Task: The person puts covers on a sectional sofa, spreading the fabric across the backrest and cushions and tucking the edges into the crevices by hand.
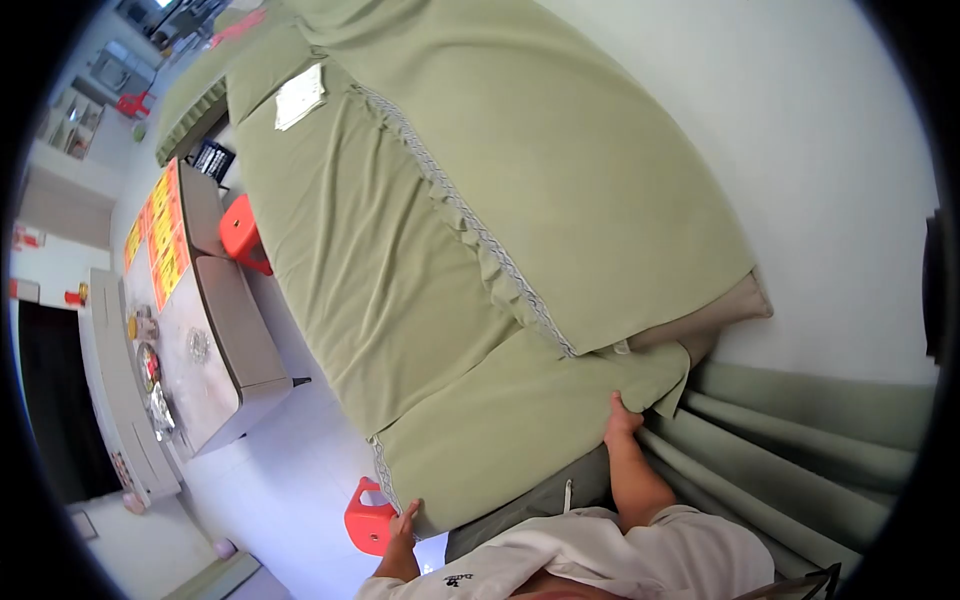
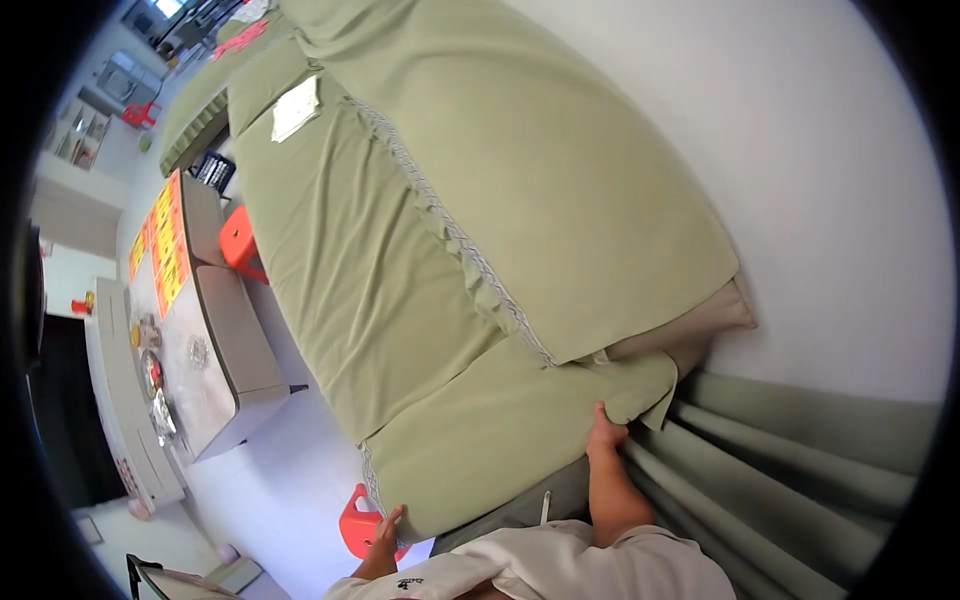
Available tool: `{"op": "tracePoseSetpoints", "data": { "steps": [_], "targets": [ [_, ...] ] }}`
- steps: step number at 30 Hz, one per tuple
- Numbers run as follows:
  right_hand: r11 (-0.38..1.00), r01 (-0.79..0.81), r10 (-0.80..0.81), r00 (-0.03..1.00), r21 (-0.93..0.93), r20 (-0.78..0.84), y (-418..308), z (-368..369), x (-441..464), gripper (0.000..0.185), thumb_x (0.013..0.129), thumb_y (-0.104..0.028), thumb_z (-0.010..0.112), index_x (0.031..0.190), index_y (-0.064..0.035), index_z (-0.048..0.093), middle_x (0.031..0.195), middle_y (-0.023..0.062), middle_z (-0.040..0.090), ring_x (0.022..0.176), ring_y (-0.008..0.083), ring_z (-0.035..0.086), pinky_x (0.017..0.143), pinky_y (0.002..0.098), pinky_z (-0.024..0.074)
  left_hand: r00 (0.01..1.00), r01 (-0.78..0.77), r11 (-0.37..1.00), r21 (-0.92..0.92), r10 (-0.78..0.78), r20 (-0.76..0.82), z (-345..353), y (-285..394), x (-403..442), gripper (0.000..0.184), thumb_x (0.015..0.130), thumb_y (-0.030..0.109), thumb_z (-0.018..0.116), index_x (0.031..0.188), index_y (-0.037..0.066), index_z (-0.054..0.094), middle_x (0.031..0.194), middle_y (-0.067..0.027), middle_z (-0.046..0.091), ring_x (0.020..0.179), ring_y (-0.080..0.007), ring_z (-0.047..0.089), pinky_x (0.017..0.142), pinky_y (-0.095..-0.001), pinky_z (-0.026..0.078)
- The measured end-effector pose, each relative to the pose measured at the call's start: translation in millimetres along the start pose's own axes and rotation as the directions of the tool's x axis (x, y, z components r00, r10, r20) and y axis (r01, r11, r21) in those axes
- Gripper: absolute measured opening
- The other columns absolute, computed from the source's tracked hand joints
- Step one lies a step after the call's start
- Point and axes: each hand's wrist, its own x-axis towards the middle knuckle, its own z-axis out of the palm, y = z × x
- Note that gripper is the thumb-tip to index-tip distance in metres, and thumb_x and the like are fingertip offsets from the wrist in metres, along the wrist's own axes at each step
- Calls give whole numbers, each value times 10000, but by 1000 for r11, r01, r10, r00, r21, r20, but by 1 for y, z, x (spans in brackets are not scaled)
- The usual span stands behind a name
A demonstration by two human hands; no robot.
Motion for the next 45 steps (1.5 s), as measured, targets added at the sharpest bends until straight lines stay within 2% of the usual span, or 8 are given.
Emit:
{"op": "tracePoseSetpoints", "data": {
  "steps": [7, 11, 14, 16, 23, 28, 34, 45],
  "targets": [
    [993, -31, 28, 999, -112, -25, -21, 5, 3, 574, 664, -172, 789, 1109, 79, 526, 1120, 148, 580, 952, 250, 581, 807, 374, 485, 990, -43, 991, 128, 59, -126, 12, -8, 0, 917, 541, 488, 784, 1193, -78, 475, 1178, -225, 529, 1051, -322, 545, 856, -411, 452],
    [980, -167, 169, 986, -104, 5, -27, 6, -1, 599, 681, -213, 781, 1139, 60, 506, 1134, 143, 569, 967, 269, 573, 827, 388, 476, 993, -112, 984, -138, 108, -38, 13, -7, -10, 815, 662, 477, 701, 1234, -48, 453, 1221, -227, 501, 1104, -333, 512, 921, -403, 411],
    [936, -294, 314, 946, -191, 84, -29, -11, 4, 668, 693, -266, 773, 1201, 25, 449, 1161, 149, 544, 981, 285, 564, 836, 413, 468, 948, 26, 978, 206, 42, -317, 20, -14, -18, 772, 717, 474, 649, 1263, -26, 432, 1268, -240, 458, 1167, -343, 462, 944, -401, 384],
    [921, -338, 376, 901, -195, 214, -14, -22, 22, 728, 706, -315, 760, 1258, -22, 386, 1167, 156, 529, 964, 315, 566, 830, 447, 463, 968, -177, 956, 233, 212, -134, 11, -8, -31, 783, 724, 500, 629, 1271, -21, 424, 1268, -249, 455, 1186, -344, 445, 951, -399, 376],
    [670, -31, 383, 870, -742, 310, 28, -67, -102, 573, 750, -380, 697, 1112, 15, 496, 1012, 166, 573, 779, 285, 598, 637, 422, 506, 893, -450, 851, 271, 420, 162, -72, -1, -16, 766, 743, 529, 594, 1256, -19, 441, 1107, -238, 574, 1078, -330, 539, 905, -388, 419],
    [681, 51, 411, 800, -731, 438, 111, -71, -232, 430, 749, -342, 702, 975, 2, 578, 846, 111, 577, 646, 217, 558, 525, 344, 470, 834, -529, 765, 367, 549, 57, -207, -35, 43, 597, 805, 406, 596, 1191, -32, 474, 1003, -195, 598, 967, -291, 565, 837, -363, 449],
    [561, 441, 421, 577, -701, 700, 134, -70, -286, 370, 763, -352, 703, 908, -26, 603, 714, 68, 545, 561, 141, 476, 447, 271, 374, 980, -162, 985, 61, 167, -107, -331, -106, 56, 399, 808, 307, 604, 995, -44, 568, 695, -118, 579, 511, -191, 529, 421, -319, 419],
    [193, 464, 813, 417, -864, 405, 127, -112, -269, 491, 776, -487, 636, 914, -22, 558, 824, 158, 600, 688, 259, 572, 598, 401, 482, 951, -262, 909, -326, 185, -249, -260, -230, 4, 385, 797, 356, 591, 935, -3, 604, 767, -128, 604, 617, -202, 570, 551, -358, 458]
  ]
}}
